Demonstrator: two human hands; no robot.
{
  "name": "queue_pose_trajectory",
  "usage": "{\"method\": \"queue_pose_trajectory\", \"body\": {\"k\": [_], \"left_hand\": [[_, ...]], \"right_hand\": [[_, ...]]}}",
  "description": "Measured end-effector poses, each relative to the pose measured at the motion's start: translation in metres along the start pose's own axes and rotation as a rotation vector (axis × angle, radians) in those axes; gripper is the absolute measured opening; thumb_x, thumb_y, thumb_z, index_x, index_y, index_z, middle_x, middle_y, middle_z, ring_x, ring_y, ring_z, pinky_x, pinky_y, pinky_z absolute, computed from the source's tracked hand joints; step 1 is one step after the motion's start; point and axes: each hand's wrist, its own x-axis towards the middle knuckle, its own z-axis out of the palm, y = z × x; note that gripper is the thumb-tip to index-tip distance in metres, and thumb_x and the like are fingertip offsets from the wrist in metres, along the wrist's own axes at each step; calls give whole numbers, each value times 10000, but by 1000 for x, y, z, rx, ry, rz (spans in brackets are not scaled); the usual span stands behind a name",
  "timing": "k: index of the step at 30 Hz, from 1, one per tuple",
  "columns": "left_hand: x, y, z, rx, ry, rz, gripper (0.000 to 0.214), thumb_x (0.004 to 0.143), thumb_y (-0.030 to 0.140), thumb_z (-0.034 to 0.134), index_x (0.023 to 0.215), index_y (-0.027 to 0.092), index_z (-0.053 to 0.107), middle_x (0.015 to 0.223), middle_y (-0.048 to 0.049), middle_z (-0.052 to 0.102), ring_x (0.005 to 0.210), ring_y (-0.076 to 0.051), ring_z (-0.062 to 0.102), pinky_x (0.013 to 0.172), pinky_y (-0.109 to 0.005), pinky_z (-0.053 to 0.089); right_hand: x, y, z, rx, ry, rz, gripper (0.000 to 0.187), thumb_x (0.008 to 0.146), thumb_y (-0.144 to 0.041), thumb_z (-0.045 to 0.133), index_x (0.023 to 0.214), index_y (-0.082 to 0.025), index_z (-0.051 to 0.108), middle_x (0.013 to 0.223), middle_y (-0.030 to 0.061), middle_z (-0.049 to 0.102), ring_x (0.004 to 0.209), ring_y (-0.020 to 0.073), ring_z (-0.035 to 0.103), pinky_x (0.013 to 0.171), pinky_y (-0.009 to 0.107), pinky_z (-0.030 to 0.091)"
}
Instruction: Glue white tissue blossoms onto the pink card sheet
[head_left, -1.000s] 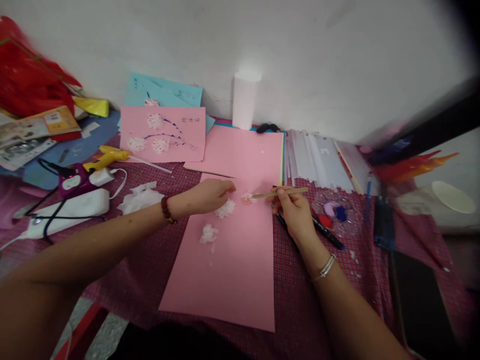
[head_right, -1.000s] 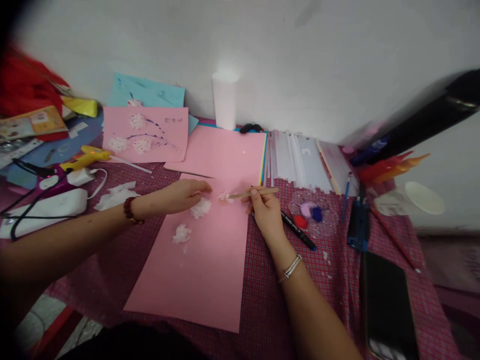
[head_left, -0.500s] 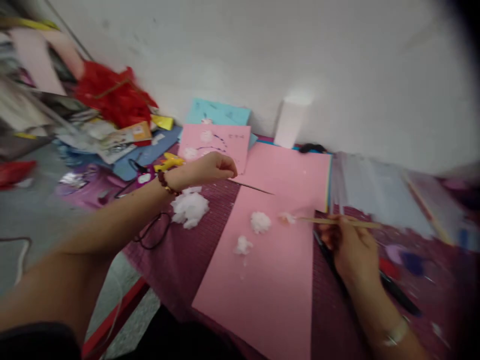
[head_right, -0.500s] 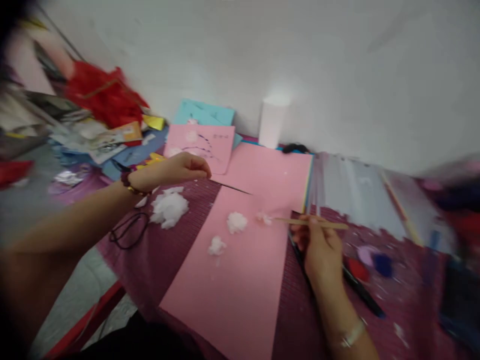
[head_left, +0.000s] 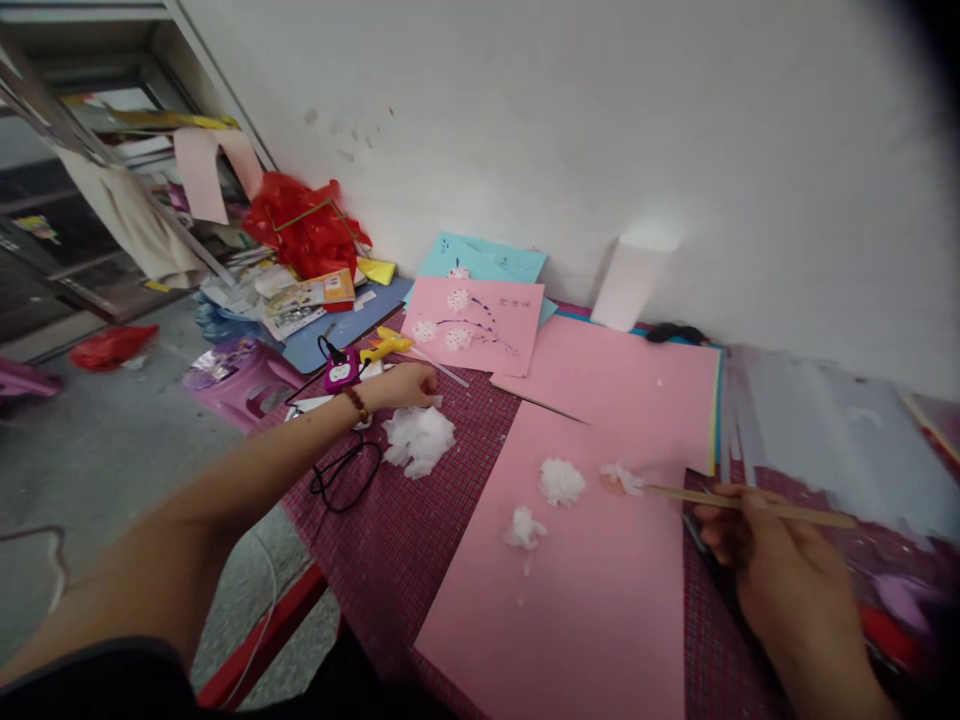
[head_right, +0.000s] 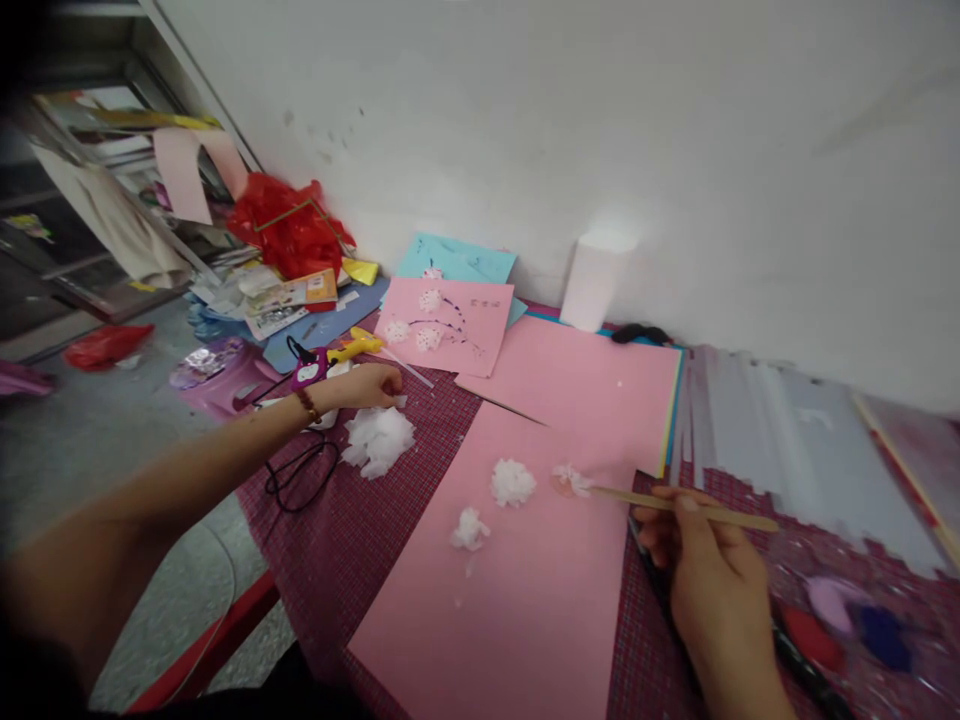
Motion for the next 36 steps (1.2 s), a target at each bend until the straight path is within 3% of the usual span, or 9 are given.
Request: {"method": "queue_pose_trajectory", "body": {"k": [6,12,15,18,22,25,31,34,36], "left_hand": [[-2,7,6,-99,-71,1,67,712,148,523,751,122,571,672,40,547,610,-58,426,560,-170,302],[5,20,-14,-297,-85,-6,102,697,233,593,717,155,530,614,41,508,534,-66,405,505,-203,303],[-3,46,-20,-623,-150,-1,178,717,298,612,736,177,483,658,30,548,541,-66,463,530,-211,363],[-15,90,-10,-832,-198,52,225,726,324,627,757,185,452,668,28,557,562,-76,509,555,-226,409],[-34,152,17,-823,-158,259,171,725,271,625,741,169,488,659,37,527,570,-66,480,553,-211,397],[-45,185,33,-712,-128,404,83,743,211,581,716,167,516,670,29,527,590,-72,466,557,-214,388],[-50,213,47,-651,-111,492,67,764,193,547,705,169,527,692,11,563,634,-93,490,588,-233,397],[-50,217,51,-685,-87,470,21,736,173,555,728,168,536,691,13,551,640,-95,489,603,-239,395],[-51,217,55,-827,-137,425,184,689,154,579,867,176,540,757,13,556,659,-92,496,601,-232,395]], "right_hand": [[0,0,0,8,-2,8,267,713,-460,673,799,-208,654,645,26,634,448,90,520,349,179,355],[-1,0,0,45,-14,-29,234,752,-438,647,824,-215,655,630,17,624,449,97,517,359,192,349],[-10,-6,6,49,-29,-71,212,777,-427,630,831,-223,648,653,27,633,463,105,517,372,204,357],[-29,-17,18,61,-98,-130,188,806,-399,612,906,-241,637,716,26,638,499,114,524,398,221,381],[-60,-29,40,-29,-332,-167,141,838,-357,580,850,-223,624,731,11,613,501,102,516,418,227,393],[-73,-34,51,-121,-404,-246,113,850,-329,566,836,-226,611,700,-9,572,536,107,523,461,234,414],[-83,-44,51,-296,-386,-475,34,822,-245,605,793,-232,594,735,-15,561,665,122,521,584,250,412],[-83,-47,51,-326,-373,-496,85,820,-221,592,737,-221,573,705,-20,552,645,119,507,579,246,395],[-83,-48,52,-328,-347,-475,131,829,-209,565,698,-212,554,667,-24,534,605,113,489,549,239,379]]}}
